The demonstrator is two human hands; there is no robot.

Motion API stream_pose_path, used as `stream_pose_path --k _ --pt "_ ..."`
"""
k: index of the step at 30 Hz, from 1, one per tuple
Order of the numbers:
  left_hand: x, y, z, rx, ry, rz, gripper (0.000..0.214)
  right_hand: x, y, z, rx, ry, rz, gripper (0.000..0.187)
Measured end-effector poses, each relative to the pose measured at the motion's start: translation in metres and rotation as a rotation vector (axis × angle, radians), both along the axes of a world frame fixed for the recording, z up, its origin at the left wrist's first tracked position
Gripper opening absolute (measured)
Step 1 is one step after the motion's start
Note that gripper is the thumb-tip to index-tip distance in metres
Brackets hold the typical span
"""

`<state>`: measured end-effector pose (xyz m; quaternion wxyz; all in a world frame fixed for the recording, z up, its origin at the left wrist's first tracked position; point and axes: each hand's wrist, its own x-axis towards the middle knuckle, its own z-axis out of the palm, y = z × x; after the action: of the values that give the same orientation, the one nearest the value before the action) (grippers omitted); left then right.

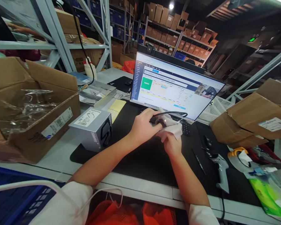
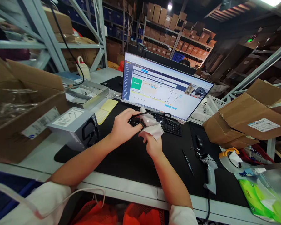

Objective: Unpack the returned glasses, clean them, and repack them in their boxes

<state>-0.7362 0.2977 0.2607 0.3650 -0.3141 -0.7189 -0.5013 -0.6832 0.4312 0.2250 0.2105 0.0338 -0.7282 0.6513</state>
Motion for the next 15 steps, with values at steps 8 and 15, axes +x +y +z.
stream_pose_path --k 8,15 --pt "0.003 0.010 -0.012 -0.060 0.193 0.052 0.026 -0.002 -0.012 0.012 -0.442 0.114 -0.210 0.040" --pt "0.001 0.008 -0.010 -0.032 0.243 0.058 0.029 -0.007 -0.006 0.008 -0.403 0.144 -0.201 0.042"
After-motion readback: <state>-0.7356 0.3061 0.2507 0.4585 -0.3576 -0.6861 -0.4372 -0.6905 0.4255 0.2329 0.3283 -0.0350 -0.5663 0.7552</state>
